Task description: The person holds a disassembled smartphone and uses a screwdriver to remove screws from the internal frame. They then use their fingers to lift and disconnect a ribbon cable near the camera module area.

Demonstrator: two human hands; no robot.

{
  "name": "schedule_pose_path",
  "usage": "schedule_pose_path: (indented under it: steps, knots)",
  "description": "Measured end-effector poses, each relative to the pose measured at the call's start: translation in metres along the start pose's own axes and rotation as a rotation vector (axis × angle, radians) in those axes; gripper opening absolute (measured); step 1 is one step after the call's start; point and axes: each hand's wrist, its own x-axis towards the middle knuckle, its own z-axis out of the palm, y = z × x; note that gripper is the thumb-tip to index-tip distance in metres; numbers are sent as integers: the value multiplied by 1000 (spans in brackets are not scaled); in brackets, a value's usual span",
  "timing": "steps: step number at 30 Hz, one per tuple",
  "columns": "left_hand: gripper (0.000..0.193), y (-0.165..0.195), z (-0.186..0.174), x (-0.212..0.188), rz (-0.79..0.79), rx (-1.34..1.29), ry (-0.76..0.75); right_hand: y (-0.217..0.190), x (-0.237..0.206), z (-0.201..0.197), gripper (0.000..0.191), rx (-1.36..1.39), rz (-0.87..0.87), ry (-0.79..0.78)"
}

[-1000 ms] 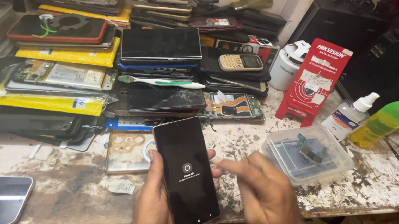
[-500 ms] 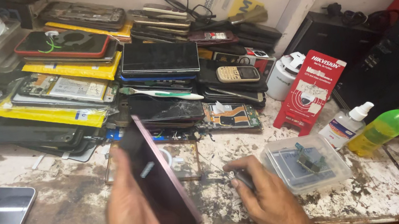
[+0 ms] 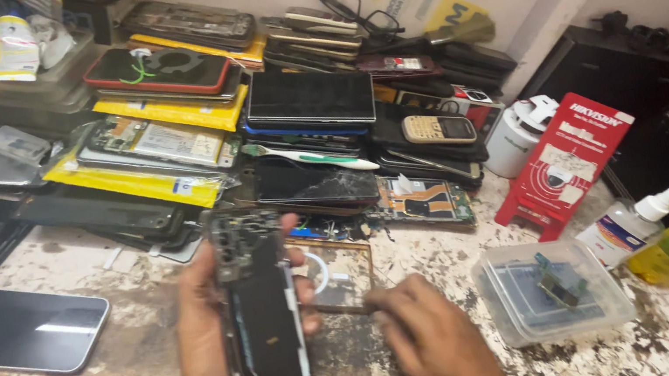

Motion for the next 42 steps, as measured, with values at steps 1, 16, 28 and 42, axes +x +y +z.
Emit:
schedule_pose_path:
  steps: [1,16,28,42]
  knots:
    - [79,-3,3,0,-9,8,-12,6,-6,-3,33,35,13,2]
    - [77,-25,5,8,-94,352,366,9,2,-30,24,820,443,228]
    - [91,12,11,41,-341,435,88,-10,17,-39,21,605,28,490]
    - [73,2,5,55,-303,393,161,-31,29,-39,22,151,-271,478]
